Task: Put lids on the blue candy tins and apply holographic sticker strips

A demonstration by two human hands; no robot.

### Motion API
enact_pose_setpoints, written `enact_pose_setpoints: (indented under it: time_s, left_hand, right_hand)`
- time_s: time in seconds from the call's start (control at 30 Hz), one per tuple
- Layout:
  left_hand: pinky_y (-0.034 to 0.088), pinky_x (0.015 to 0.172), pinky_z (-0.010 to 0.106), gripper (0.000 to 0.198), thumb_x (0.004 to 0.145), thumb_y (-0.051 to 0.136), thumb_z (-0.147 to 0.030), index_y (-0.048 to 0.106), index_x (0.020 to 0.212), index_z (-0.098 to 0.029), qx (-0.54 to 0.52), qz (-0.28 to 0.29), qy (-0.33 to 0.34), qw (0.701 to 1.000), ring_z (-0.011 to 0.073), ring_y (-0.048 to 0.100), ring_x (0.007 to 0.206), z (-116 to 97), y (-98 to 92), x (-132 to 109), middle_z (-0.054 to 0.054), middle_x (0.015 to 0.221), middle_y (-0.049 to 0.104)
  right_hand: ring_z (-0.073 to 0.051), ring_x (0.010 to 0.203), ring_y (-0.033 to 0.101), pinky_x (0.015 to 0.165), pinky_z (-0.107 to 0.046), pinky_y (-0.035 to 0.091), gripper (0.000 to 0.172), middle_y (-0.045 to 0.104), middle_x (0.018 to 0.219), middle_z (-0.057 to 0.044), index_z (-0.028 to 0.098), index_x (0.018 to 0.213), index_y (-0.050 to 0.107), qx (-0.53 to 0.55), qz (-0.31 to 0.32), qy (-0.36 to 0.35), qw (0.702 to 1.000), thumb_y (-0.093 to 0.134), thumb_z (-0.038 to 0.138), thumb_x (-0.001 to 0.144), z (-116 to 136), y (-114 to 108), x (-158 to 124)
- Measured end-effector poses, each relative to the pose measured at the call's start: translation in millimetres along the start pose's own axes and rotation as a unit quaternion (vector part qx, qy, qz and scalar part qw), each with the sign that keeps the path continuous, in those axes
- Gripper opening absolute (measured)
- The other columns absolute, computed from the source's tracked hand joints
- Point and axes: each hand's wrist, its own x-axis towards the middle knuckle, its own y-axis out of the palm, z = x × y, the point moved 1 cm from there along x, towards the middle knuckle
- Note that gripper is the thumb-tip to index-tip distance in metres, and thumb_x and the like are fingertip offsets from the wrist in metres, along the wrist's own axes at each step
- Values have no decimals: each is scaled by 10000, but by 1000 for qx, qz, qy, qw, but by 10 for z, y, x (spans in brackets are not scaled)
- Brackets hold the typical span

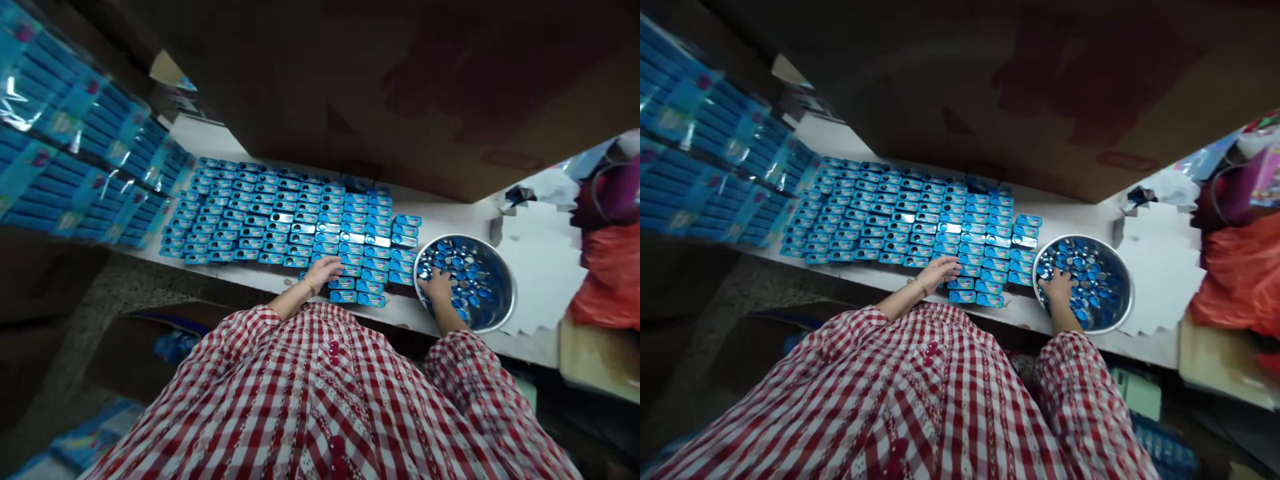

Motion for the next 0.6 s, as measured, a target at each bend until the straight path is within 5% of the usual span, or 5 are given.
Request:
enact_pose_setpoints:
  time_s: [0.17, 0.33, 0.4, 0.5, 0.6]
  left_hand:
    - [469, 647, 234, 287, 681, 731, -260, 633, 925, -145, -18, -8, -4, 1000, 111, 622, 668, 1, -11, 8, 64, 832, 689]
    - [474, 695, 277, 239, 733, 688, -276, 616, 917, -141, -79, 50, -41, 995, 131, 629, 680, 5, 99, 14, 66, 823, 678]
    - [477, 736, 302, 249, 773, 645, -334, 616, 925, -138, -123, 99, -75, 985, 152, 640, 723, 21, 195, 27, 79, 833, 682]
    - [478, 792, 373, 391, 796, 570, -493, 615, 967, -144, -192, 191, -128, 954, 198, 649, 795, 62, 336, 63, 104, 877, 688]
    - [483, 785, 418, 455, 784, 530, -572, 615, 953, -158, -229, 242, -128, 934, 229, 648, 793, 83, 351, 130, 86, 811, 679]
  right_hand:
    - [-191, 692, 547, 809, -429, 469, 114, 466, 570, 49, 172, 676, 600, 148, -55, 52, 986, 630, 173, 565, -165, -205, 8]
    - [-120, 456, 431, 450, -274, 408, 130, 506, 563, 49, 189, 753, 589, 328, -106, 122, 931, 568, 276, 658, 23, -511, -203]
    - [-121, 480, 452, 449, -262, 402, 172, 540, 611, 30, 195, 806, 612, 346, -94, 54, 932, 587, 303, 674, 374, -583, -414]
    - [-157, 686, 558, 636, -297, 486, 143, 614, 789, -31, 208, 810, 642, 254, -28, -181, 950, 583, 312, 731, 1128, -482, -898]
    - [-214, 951, 570, 858, -345, 460, 177, 631, 990, -83, 227, 906, 654, 106, 96, -385, 912, 537, 316, 807, 1834, -135, -1407]
